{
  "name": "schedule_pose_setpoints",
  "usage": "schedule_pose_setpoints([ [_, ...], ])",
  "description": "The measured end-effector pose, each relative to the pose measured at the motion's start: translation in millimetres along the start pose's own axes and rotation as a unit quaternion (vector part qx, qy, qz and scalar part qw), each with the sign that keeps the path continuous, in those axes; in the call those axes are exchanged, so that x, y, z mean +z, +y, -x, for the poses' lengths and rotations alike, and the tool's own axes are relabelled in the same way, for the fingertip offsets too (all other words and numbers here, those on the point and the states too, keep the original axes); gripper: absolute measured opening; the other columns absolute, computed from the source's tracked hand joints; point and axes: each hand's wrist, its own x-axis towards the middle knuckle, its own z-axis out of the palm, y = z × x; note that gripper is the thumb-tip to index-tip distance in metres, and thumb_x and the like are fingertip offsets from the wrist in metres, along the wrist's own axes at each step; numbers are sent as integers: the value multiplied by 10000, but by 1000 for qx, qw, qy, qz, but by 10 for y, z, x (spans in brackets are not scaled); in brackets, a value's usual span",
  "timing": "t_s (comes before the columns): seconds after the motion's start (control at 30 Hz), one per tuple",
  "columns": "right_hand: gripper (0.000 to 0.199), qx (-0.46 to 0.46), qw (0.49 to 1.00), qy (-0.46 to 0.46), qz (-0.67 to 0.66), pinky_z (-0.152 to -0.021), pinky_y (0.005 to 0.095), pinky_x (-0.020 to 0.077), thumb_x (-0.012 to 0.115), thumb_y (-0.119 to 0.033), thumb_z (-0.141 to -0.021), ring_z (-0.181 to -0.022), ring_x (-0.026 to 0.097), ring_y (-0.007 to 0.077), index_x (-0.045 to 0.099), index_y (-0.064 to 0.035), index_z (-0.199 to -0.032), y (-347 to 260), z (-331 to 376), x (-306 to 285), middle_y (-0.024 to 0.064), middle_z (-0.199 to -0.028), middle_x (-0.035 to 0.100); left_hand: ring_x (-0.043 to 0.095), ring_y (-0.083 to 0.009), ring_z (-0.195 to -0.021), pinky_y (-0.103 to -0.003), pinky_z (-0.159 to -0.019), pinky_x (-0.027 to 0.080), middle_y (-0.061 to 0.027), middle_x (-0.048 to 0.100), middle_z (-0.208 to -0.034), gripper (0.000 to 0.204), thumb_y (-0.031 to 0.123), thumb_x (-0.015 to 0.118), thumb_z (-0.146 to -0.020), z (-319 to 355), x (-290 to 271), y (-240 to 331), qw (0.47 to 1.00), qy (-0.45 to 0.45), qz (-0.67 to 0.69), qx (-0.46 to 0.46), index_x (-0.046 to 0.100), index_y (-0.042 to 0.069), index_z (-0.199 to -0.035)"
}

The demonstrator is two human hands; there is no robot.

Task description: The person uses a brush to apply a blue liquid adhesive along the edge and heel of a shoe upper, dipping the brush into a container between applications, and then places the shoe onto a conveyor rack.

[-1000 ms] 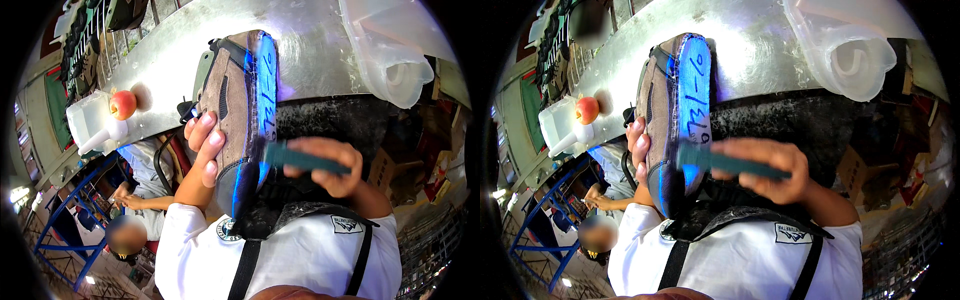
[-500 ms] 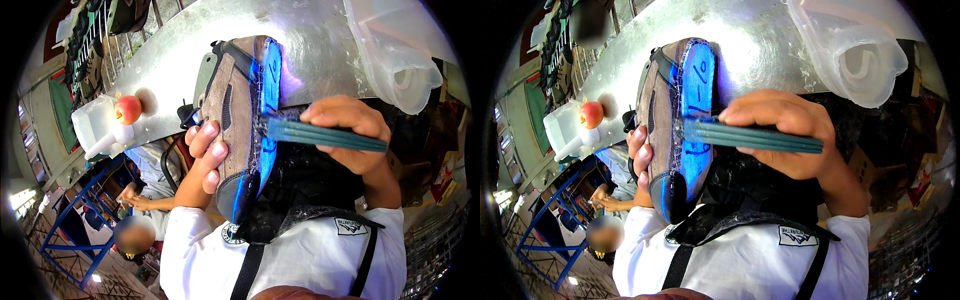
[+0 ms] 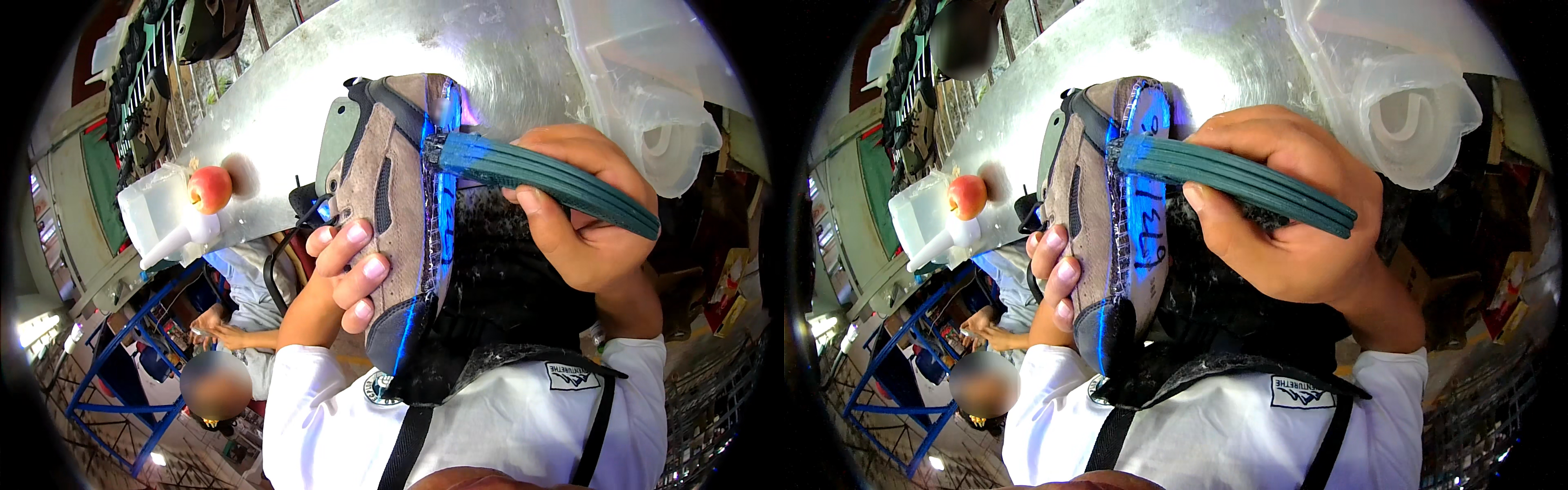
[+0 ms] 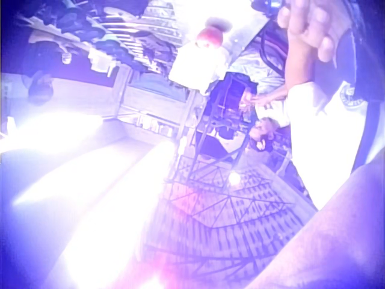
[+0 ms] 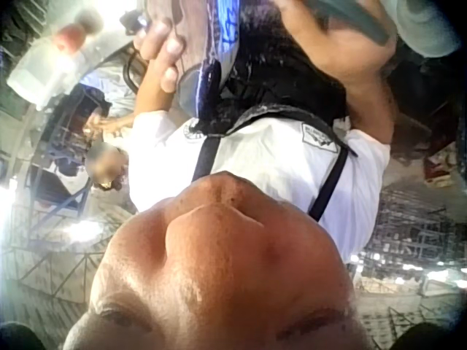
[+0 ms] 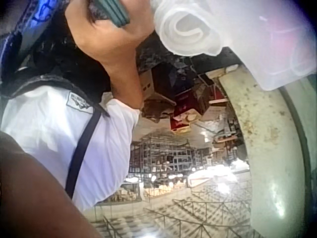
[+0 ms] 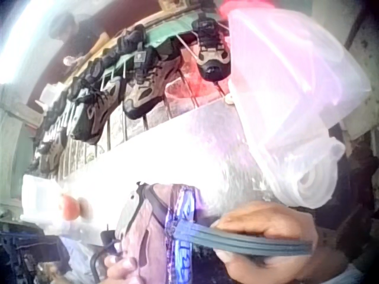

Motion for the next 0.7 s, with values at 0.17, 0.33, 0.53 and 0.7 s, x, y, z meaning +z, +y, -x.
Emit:
schedule_pose_setpoints([
  [0.17,186,27,999,30,9,-746,304,551,673,77,-864,-842,687,206,649,121,-1043,-35,-37,25,203,-989,697,606,-329,-1041,-545,-1031,344,-61,566,-1164,619,384,620,-952,7,34,-32,1000,19,-8,13,348,56,-1401],
  [0.33,164,68,997,35,9,-728,272,552,661,87,-881,-817,689,173,659,120,-1042,-16,-79,12,189,-1011,696,607,-327,-1038,-542,-1025,353,-59,565,-1169,630,372,646,-940,16,-5,-53,1000,6,-9,23,349,56,-1398],
  [0.53,212,96,992,83,12,-739,246,563,655,96,-895,-877,707,175,655,117,-1106,92,-130,44,190,-1067,695,610,-339,-1066,-540,-1026,359,-69,568,-1188,651,348,657,-936,-91,11,-62,1000,-22,-5,18,336,60,-1424],
  [0.7,241,-90,995,-29,15,-782,306,580,703,43,-887,-929,716,247,656,110,-1114,282,-80,-133,247,-1107,696,612,-353,-1079,-544,-1040,350,-77,570,-1224,641,333,643,-942,-18,-84,-159,998,-34,26,43,332,70,-1438],
])
